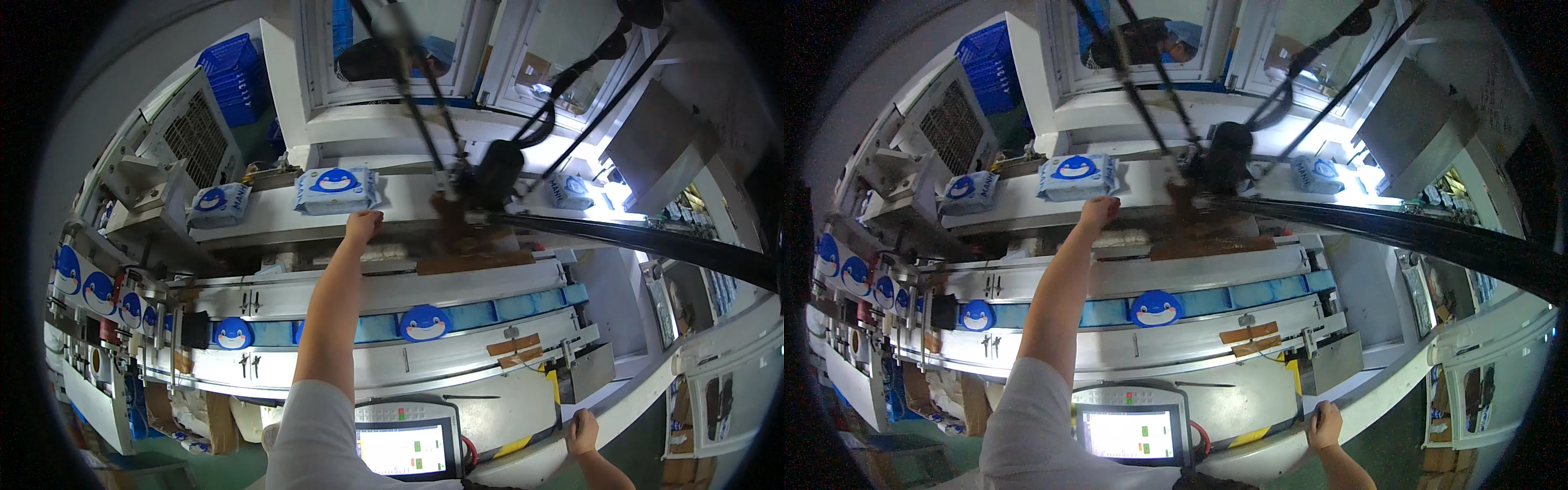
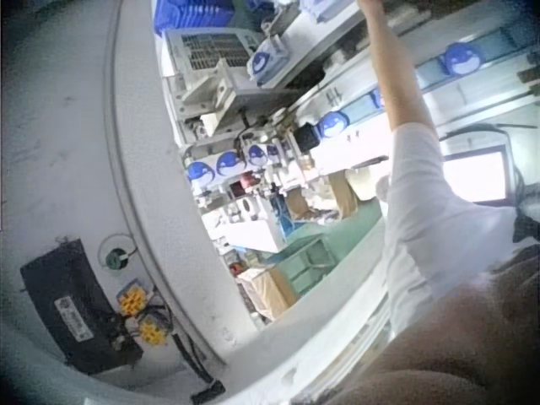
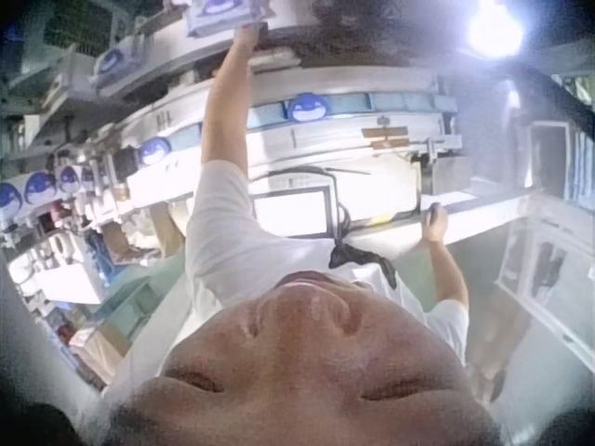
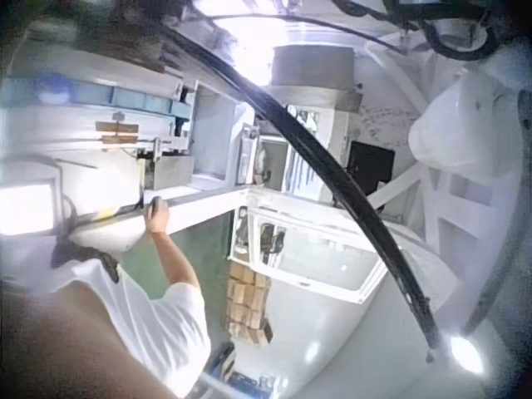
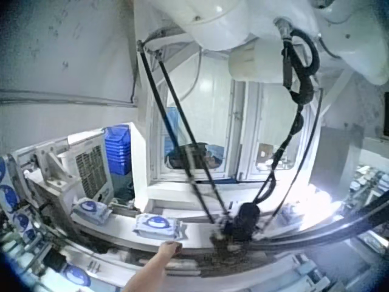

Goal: The person operates a robotic packaging machine, taking a pack of wet wipes from a conveyor belt, opening and closing the lid, and using a digital tablet with a stylus to enter data or adjust settings.

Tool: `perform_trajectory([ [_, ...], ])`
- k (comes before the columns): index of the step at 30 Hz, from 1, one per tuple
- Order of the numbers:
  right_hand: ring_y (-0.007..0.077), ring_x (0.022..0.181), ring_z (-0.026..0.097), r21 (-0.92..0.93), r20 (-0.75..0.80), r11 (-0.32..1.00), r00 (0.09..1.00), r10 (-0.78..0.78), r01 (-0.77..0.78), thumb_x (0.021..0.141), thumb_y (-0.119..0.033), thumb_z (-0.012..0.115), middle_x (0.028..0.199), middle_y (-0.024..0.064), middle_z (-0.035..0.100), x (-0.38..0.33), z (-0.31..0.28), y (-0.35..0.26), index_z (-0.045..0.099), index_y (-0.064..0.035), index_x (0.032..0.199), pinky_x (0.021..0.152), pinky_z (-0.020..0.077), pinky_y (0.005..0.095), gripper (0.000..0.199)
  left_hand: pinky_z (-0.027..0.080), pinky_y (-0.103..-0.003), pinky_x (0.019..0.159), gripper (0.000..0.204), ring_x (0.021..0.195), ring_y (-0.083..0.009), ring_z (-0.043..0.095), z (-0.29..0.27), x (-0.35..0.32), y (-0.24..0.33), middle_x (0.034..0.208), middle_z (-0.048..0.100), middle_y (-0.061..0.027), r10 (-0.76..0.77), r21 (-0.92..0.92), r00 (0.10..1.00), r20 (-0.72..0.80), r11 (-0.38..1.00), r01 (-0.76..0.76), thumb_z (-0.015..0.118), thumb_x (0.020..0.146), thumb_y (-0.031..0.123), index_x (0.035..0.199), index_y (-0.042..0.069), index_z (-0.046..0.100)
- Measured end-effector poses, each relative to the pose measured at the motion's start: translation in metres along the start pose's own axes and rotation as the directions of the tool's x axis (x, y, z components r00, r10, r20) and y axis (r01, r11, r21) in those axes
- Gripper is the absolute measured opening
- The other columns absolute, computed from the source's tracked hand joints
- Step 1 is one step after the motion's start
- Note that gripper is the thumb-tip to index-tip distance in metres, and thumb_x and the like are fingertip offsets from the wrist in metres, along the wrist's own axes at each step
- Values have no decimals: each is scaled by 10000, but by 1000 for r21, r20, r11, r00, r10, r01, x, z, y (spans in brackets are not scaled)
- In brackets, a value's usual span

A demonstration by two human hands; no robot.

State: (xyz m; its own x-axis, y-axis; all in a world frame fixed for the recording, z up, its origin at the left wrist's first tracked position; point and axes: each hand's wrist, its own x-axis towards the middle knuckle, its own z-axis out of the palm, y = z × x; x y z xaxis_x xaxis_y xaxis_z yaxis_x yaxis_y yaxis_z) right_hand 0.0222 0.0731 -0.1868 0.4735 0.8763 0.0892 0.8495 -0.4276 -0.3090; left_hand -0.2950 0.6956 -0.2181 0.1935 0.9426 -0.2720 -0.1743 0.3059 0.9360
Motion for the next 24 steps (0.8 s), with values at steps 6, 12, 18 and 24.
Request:
perform_trajectory([
  [6, 392, 662, 481, -4, 20, 1000, 1000, 6, -6, 703, -52, 507, 686, 193, 491, 2, -3, -4, 467, -13, 778, 590, 378, 461, 94, 471, -285, 597, 153, 681, -161, 573, 39, 34, -14, 801, 605, -71, -70, -172, 996, 62, 982, 80, 599, 852, 181, 895, 35, 582],
  [12, 388, 646, 464, 21, 37, 1000, 999, -16, 15, 699, -50, 494, 671, 194, 485, 3, -2, -3, 466, -11, 746, 573, 358, 460, 67, 433, -350, 584, 371, 618, -217, 558, 35, 63, -12, 689, 617, -100, 49, 251, 981, -187, 968, 0, 546, 880, 345, 747, 12, 639],
  [18, 386, 660, 463, 0, 38, 1000, 999, 10, -10, 701, -52, 496, 669, 184, 480, 1, -3, -6, 461, -15, 743, 591, 358, 453, 66, 464, -426, 753, 425, 843, -359, 622, 17, 42, 2, 848, 654, -209, 419, 674, 843, -337, 732, -94, 501, 882, 357, 893, -42, 650],
  [24, 385, 666, 467, 21, 38, 1000, 999, -22, 21, 703, -53, 502, 678, 183, 485, 6, -6, -10, 465, -20, 776, 597, 366, 454, 88, 470, -418, 751, 313, 822, -352, 616, -6, 8, 26, 863, 647, -202, 666, 782, 638, -388, 604, -155, 561, 853, 273, 921, -24, 635],
])
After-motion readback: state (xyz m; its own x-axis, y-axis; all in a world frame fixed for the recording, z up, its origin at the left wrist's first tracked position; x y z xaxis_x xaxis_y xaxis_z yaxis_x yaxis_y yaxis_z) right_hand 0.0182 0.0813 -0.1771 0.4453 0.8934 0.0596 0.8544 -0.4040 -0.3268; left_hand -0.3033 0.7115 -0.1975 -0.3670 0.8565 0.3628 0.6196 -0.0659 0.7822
